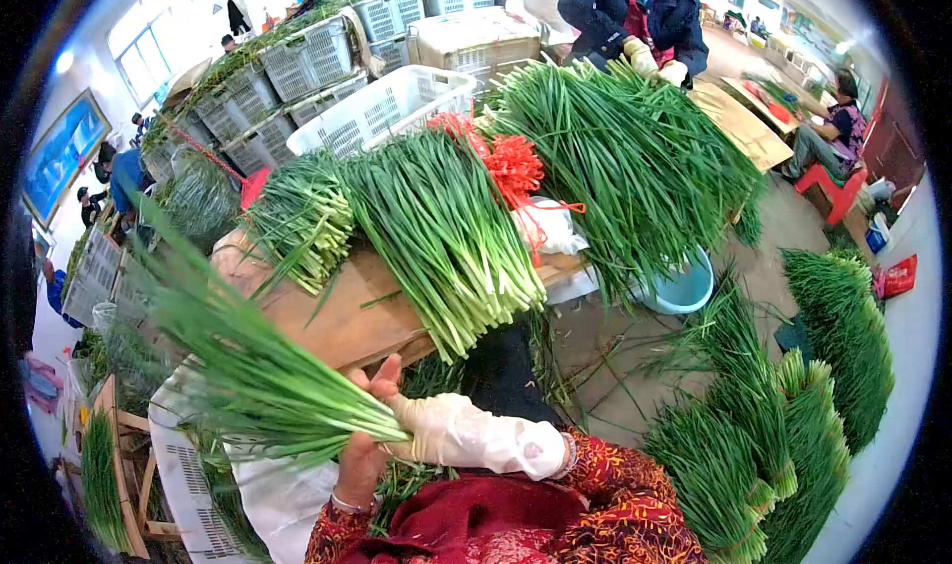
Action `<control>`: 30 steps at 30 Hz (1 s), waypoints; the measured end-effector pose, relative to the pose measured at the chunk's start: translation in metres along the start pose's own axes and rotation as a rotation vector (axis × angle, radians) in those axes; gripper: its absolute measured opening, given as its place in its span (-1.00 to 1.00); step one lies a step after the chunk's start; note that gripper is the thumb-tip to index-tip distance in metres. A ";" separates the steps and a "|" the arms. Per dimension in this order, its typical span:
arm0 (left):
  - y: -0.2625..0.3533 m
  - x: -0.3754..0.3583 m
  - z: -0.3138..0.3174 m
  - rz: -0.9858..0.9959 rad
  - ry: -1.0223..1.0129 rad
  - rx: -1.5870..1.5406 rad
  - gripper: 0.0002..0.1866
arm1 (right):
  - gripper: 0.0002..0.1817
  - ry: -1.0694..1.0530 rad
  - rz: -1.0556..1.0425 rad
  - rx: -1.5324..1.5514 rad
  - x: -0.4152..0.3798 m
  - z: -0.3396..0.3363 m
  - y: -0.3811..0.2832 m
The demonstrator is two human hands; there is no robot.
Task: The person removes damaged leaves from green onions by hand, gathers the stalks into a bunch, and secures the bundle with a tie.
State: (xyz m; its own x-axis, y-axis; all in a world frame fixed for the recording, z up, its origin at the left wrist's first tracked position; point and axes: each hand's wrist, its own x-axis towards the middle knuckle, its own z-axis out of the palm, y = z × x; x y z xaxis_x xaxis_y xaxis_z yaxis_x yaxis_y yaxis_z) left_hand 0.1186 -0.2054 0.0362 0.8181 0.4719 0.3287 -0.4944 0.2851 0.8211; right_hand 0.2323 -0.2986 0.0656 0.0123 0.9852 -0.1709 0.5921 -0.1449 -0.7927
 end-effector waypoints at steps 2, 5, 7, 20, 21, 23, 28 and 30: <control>-0.003 0.008 -0.002 0.019 -0.065 -0.159 -0.26 | -0.39 -0.006 0.004 0.114 -0.006 0.002 0.005; -0.011 0.039 -0.008 0.152 -0.268 -0.404 -0.19 | -0.28 -0.056 0.119 0.313 -0.017 -0.011 0.007; 0.007 0.072 0.005 0.129 -0.295 -0.550 -0.29 | -0.27 0.082 0.064 0.352 -0.018 -0.008 0.019; -0.031 0.231 -0.041 0.500 0.354 1.002 -0.16 | -0.73 0.432 0.250 1.066 0.023 -0.069 0.070; -0.032 0.222 -0.029 0.639 0.217 1.102 -0.33 | -0.74 0.425 0.277 1.079 0.022 -0.069 0.068; -0.037 0.206 -0.011 0.643 -0.271 1.503 -0.61 | -0.72 0.388 0.243 1.078 0.022 -0.065 0.077; -0.055 0.196 -0.028 0.458 -0.542 1.484 -0.69 | -0.55 0.171 0.426 0.882 -0.013 -0.073 0.057; -0.055 0.194 -0.029 0.463 -0.541 1.491 -0.69 | -0.54 0.162 0.474 0.631 -0.041 -0.088 0.042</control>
State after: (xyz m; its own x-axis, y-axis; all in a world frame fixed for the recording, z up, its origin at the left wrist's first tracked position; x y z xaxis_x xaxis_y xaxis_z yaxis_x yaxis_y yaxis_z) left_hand 0.2960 -0.1049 0.0413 0.8497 -0.1351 0.5097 -0.2722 -0.9402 0.2046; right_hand 0.3278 -0.3365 0.0909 0.2934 0.8000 -0.5233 -0.0714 -0.5276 -0.8465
